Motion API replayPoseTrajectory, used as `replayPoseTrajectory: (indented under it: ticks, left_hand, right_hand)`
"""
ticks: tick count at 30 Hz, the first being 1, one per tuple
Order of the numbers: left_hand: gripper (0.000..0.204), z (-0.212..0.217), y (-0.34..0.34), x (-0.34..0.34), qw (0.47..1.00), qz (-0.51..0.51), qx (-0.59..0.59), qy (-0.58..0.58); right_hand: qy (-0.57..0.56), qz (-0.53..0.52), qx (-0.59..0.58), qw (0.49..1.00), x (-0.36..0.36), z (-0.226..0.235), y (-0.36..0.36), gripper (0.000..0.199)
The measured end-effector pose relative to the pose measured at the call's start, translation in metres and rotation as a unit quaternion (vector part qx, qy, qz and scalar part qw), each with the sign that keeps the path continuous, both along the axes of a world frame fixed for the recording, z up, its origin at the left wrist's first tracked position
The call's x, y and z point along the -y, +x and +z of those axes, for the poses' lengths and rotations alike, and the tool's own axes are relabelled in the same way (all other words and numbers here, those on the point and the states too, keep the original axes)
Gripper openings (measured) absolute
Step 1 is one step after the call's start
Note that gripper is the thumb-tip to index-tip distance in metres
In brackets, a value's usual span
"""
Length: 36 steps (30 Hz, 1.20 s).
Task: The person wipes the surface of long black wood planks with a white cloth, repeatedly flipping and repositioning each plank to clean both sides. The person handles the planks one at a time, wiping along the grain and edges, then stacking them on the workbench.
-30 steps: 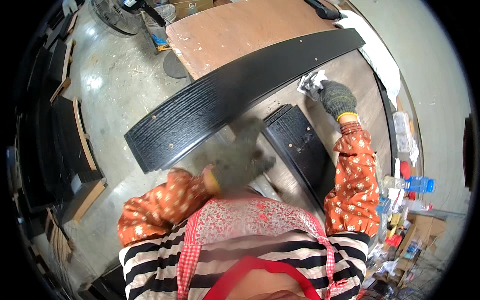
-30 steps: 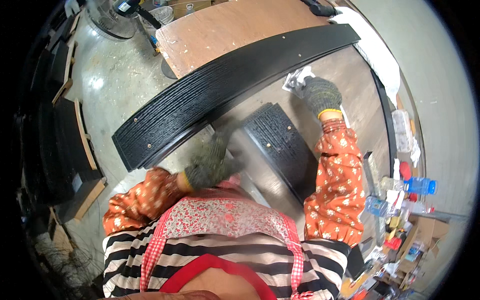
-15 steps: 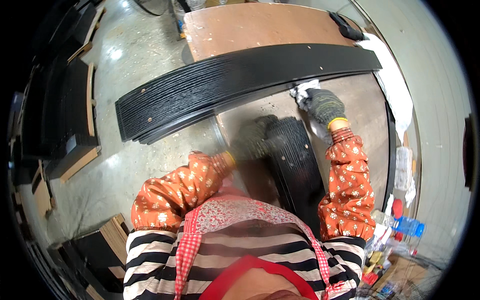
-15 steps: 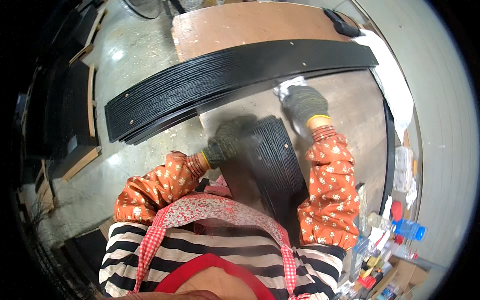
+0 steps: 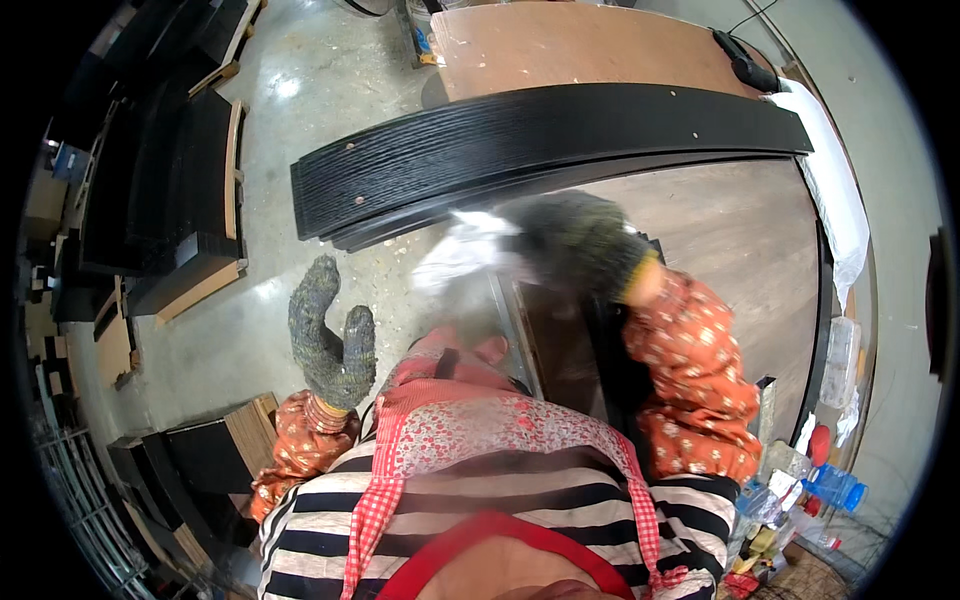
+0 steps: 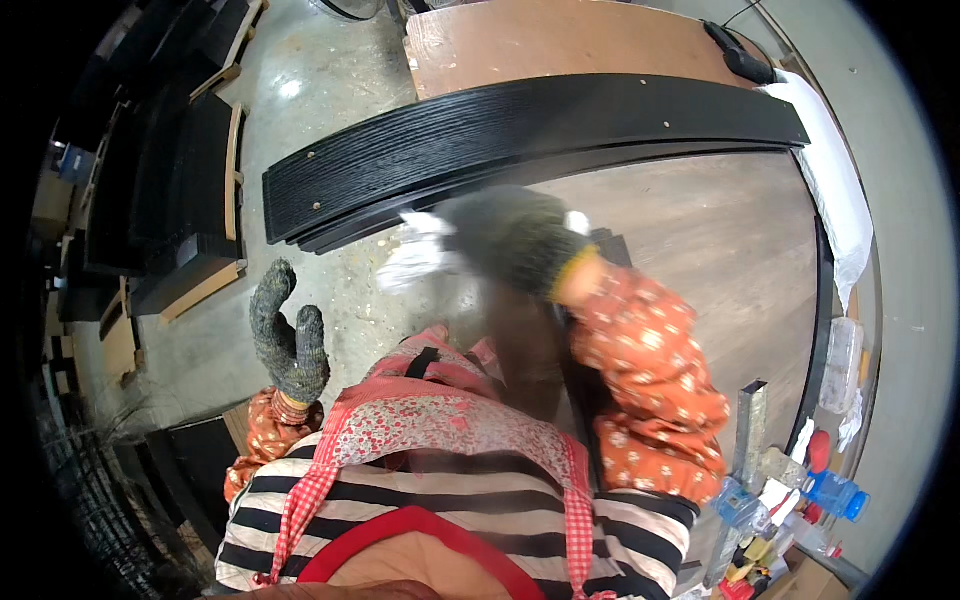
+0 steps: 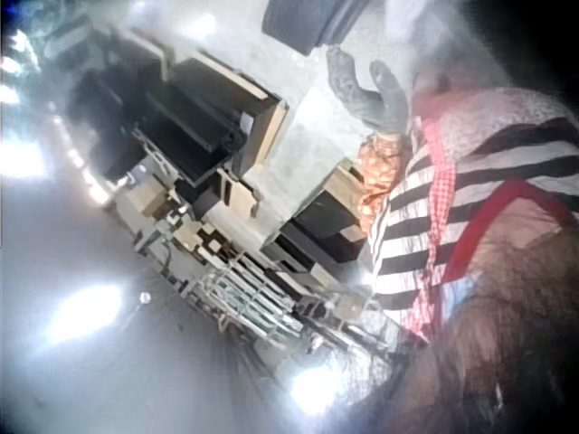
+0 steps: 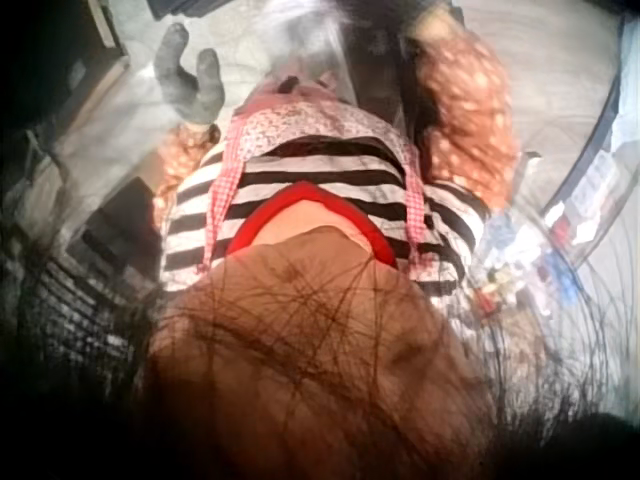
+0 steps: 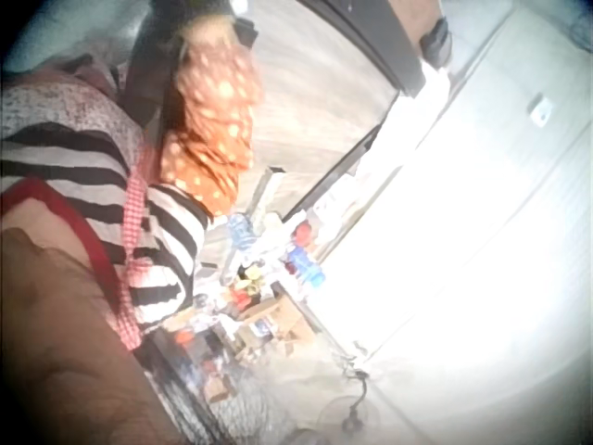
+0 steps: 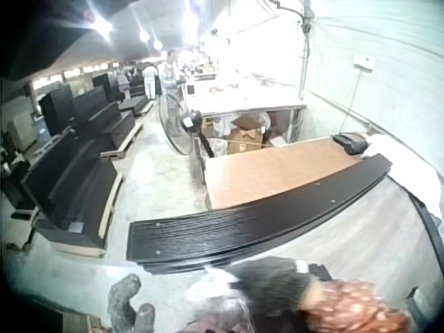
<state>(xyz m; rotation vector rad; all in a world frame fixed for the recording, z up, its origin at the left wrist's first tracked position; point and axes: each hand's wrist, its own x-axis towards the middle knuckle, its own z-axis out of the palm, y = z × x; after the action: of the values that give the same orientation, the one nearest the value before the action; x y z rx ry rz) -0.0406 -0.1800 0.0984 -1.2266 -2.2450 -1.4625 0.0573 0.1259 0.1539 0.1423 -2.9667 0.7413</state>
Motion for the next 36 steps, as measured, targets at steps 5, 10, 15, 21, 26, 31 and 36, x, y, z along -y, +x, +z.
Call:
replayPoseTrajectory:
  ticks: [5,10,15,21,26,31,36]
  left_hand:
    - [0.044,-0.008,-0.009,-0.008,0.995,-0.079,0.004,0.058]
    - [0.042,0.000,-0.034,-0.020,0.960,-0.234,-0.135,0.067]
    - [0.038,-0.017,-0.050,-0.001,0.966,-0.255,-0.025,0.033]
    - [0.035,-0.010,-0.022,-0.043,0.919,-0.387,-0.013,0.070]
    - [0.028,0.005,0.011,-0.070,0.860,-0.502,-0.082,0.043]
    - [0.028,-0.001,0.070,-0.090,0.840,-0.539,-0.062,0.000]
    - [0.044,0.042,0.212,-0.135,0.702,-0.690,-0.172,0.017]
  right_hand:
    - [0.089,-0.194,0.052,0.976,0.026,0.007,0.014,0.022]
    - [0.122,-0.219,0.141,0.958,0.108,-0.033,-0.009,0.020]
    - [-0.228,-0.207,0.232,0.923,0.148,0.041,0.001,0.034]
    - [-0.055,-0.502,0.003,0.863,0.165,-0.026,0.068,0.034]
    - [-0.059,-0.618,0.079,0.780,0.222,-0.066,0.208,0.054]
    - [0.075,-0.873,0.137,0.461,0.389,-0.130,0.471,0.040]
    - [0.138,-0.982,-0.063,0.115,0.490,-0.057,0.554,0.038]
